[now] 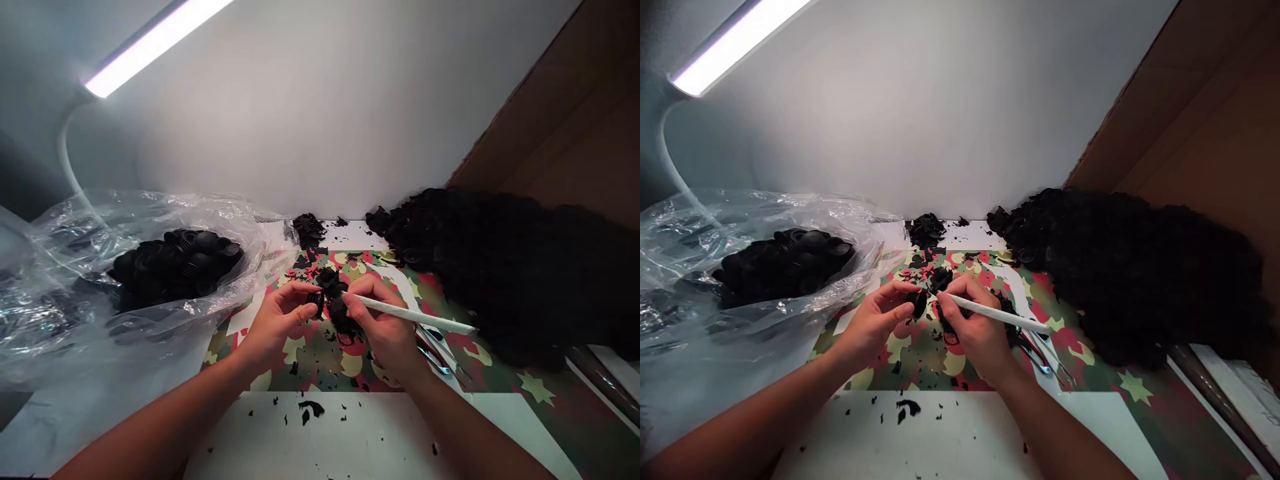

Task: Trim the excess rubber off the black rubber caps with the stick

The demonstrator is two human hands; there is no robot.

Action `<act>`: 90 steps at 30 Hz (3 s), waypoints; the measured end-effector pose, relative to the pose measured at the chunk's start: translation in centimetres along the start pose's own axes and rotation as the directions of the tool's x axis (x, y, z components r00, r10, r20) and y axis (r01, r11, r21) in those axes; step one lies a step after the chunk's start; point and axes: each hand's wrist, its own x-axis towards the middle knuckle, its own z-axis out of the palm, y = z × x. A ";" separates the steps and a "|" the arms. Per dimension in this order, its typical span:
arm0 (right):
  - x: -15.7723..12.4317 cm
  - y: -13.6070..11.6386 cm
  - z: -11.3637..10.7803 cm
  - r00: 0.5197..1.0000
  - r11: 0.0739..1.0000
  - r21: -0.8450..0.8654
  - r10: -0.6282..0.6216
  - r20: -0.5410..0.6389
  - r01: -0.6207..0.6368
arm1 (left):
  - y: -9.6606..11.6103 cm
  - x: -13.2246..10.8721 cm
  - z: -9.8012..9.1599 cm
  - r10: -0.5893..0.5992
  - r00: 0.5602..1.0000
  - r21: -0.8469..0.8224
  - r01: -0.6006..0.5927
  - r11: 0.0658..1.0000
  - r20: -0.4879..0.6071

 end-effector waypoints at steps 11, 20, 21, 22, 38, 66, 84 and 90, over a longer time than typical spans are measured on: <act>-0.6 0.3 0.3 0.989 0.992 0.071 0.099 0.113 -0.108 | 0.7 -0.2 0.4 0.101 0.995 0.198 -0.096 0.976 -0.020; 0.8 1.2 -0.8 0.998 0.988 -0.139 0.067 0.005 -0.065 | 5.2 -4.3 1.2 0.565 0.725 0.744 -0.612 0.268 0.393; 1.1 1.4 -1.1 0.996 0.986 -0.138 0.088 -0.026 -0.091 | 6.6 -5.0 0.8 0.677 0.665 0.823 -0.547 0.153 0.316; 1.5 1.6 -1.5 0.993 0.985 -0.132 0.102 -0.063 -0.110 | 8.1 -5.4 0.1 0.805 0.552 0.902 -0.429 0.049 0.219; 3.1 2.9 -3.4 0.994 0.969 -0.230 0.099 0.054 -0.084 | 8.8 -2.3 -2.0 0.633 0.722 0.903 -0.421 0.084 0.278; -0.1 0.7 1.0 0.989 0.980 0.137 0.146 0.009 -0.146 | -0.7 1.0 1.6 0.185 0.973 0.177 -0.160 0.971 -0.138; -1.1 0.7 1.8 0.985 0.946 -0.273 -0.170 0.034 0.173 | -1.1 0.2 1.9 0.208 0.946 0.027 -0.207 0.978 -0.248; -1.2 1.3 2.5 0.929 0.854 -0.381 -0.367 0.046 0.356 | -1.1 0.0 2.3 0.236 0.942 0.018 -0.239 0.971 -0.238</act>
